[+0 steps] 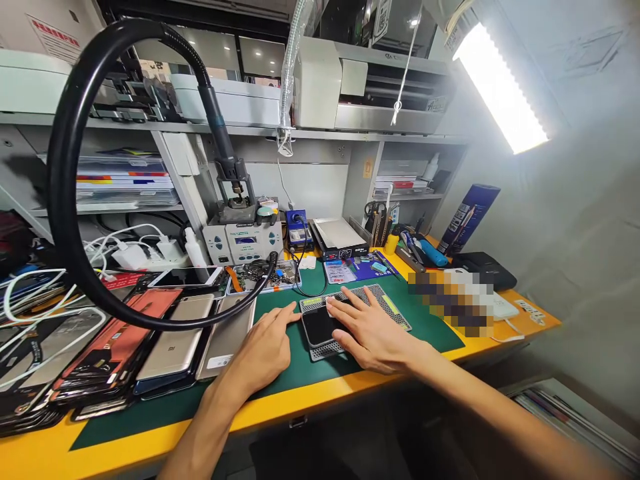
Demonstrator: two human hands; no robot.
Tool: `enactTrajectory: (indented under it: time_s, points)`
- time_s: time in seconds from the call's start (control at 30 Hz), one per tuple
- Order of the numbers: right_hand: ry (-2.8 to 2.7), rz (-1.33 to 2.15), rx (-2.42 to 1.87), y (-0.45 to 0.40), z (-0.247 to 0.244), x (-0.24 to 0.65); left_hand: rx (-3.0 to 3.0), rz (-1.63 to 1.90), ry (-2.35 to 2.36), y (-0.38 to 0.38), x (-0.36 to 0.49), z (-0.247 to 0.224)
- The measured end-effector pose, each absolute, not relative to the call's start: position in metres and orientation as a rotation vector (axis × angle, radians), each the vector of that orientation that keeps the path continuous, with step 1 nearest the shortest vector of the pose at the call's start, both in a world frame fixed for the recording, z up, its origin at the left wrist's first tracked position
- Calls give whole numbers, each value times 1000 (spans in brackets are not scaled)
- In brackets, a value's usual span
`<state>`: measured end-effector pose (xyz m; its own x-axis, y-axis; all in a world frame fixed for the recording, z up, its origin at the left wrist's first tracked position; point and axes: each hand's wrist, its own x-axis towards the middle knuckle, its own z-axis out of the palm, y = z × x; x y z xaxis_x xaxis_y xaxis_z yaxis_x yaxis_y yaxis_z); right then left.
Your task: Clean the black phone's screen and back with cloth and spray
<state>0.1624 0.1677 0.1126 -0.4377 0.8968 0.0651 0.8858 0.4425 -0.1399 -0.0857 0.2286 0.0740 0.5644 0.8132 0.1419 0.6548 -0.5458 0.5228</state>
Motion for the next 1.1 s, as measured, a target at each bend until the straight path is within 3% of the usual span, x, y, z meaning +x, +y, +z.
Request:
enactTrajectory:
  time_s: [0.3,0.73,1.1]
  points:
    - [-2607,155,-1384,179,112,121,2423,523,1196,229,-87,72]
    - [-2589,280,-1413,125,111,115,2401,546,1181,232,-89,67]
    - [-2389,90,-1741,113,97,180,2384,507,1207,231,-87,72]
